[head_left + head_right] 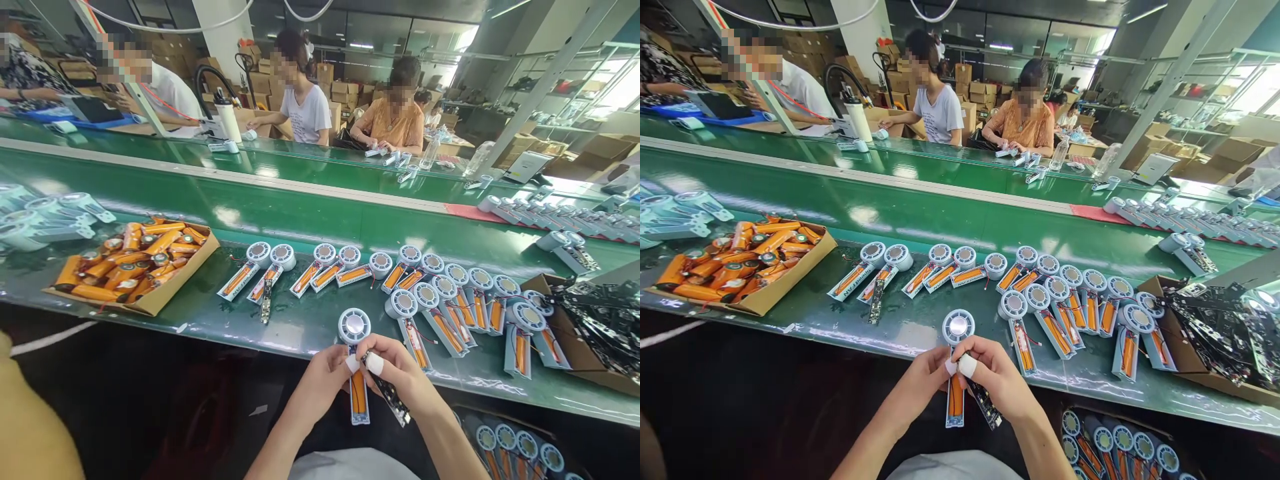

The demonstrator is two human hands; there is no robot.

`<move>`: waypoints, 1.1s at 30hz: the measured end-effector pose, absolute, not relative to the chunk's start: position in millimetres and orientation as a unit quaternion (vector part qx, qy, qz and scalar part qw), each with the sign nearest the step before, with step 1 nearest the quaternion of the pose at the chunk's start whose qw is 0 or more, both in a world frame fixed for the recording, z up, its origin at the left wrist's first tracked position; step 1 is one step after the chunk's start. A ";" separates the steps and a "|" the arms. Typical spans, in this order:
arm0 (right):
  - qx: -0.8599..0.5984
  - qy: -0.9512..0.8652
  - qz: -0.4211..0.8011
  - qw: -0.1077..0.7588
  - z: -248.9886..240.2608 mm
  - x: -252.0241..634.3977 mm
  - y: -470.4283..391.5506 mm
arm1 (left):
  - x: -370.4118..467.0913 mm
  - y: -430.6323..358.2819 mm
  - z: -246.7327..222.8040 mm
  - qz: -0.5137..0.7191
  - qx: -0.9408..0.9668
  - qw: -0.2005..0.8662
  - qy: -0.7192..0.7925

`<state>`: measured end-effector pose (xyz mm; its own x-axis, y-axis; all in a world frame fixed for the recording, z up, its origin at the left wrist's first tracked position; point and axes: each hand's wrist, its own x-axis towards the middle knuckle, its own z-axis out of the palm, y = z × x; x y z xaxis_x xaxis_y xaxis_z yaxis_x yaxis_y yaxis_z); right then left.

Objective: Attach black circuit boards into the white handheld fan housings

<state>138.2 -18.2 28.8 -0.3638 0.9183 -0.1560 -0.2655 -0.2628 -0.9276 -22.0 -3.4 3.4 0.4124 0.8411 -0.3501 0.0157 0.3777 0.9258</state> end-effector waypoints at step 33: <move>-0.474 -0.510 0.652 0.300 31.8 130.3 -34.7 | -16.2 -9.6 21.9 0.392 0.343 0.707 0.478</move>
<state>130.3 -34.7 31.8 -0.3699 0.8750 -0.3124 0.0922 -0.3000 -0.9495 -16.2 -9.6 21.9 0.2357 0.8826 -0.4068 -0.2264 0.4569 0.8602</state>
